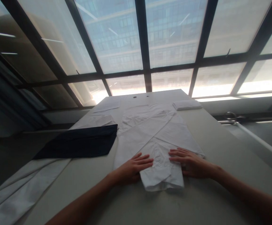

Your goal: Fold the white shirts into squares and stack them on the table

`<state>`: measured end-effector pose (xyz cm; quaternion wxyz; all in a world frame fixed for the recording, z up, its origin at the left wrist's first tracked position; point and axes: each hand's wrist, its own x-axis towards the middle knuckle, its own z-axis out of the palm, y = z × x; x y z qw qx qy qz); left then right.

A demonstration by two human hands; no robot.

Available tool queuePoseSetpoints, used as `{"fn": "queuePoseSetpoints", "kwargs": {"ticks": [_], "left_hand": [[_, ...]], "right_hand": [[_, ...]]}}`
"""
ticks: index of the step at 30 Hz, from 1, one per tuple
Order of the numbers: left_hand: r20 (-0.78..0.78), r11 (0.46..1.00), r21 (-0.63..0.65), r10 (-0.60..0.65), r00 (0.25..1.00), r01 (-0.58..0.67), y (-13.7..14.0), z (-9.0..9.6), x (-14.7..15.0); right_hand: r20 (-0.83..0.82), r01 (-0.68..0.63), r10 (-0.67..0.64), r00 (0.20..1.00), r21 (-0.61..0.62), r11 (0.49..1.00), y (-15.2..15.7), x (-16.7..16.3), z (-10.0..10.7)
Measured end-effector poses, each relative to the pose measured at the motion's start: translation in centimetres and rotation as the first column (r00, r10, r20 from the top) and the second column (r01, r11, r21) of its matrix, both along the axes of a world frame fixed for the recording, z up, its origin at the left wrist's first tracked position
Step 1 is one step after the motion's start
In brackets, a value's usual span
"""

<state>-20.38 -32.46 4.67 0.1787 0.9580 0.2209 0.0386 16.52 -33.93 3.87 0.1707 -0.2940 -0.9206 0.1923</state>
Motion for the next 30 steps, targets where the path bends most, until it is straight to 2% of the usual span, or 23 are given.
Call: {"fn": "queuePoseSetpoints", "kwargs": {"ticks": [3,7,13,16,22,26,30], "left_hand": [[0.029,1.0,0.03,0.005,1.0,-0.006,0.0,-0.1,0.1],[0.15,0.999,0.045,0.015,0.989,-0.022,-0.1,-0.1,0.4],[0.225,0.99,-0.061,0.135,0.965,-0.125,-0.1,-0.1,0.5],[0.257,0.984,-0.113,0.161,0.953,-0.136,0.0,-0.2,0.5],[0.305,0.966,-0.182,0.235,0.923,-0.186,0.2,-0.6,0.3],[0.328,0.914,-0.3,0.367,0.871,-0.272,0.3,-0.9,0.3],[0.252,0.806,-0.368,0.567,0.784,-0.464,0.3,-0.8,0.5]], "right_hand": [[-0.024,0.002,-0.001,1.0,0.044,0.999,0.4,0.0,-0.7],[-0.092,0.003,0.004,0.996,0.074,0.997,0.7,-0.1,-1.0],[-0.157,0.018,-0.015,0.987,0.021,1.0,0.6,-0.7,-0.2],[-0.181,0.029,-0.028,0.983,0.006,1.0,0.8,-0.5,-0.5],[-0.188,0.065,-0.053,0.981,0.054,0.996,1.1,-0.3,-1.0],[-0.167,0.104,-0.094,0.981,0.05,0.993,0.7,-0.7,-0.6],[-0.14,0.205,-0.193,0.971,0.076,0.976,0.6,-1.1,-0.7]]}}
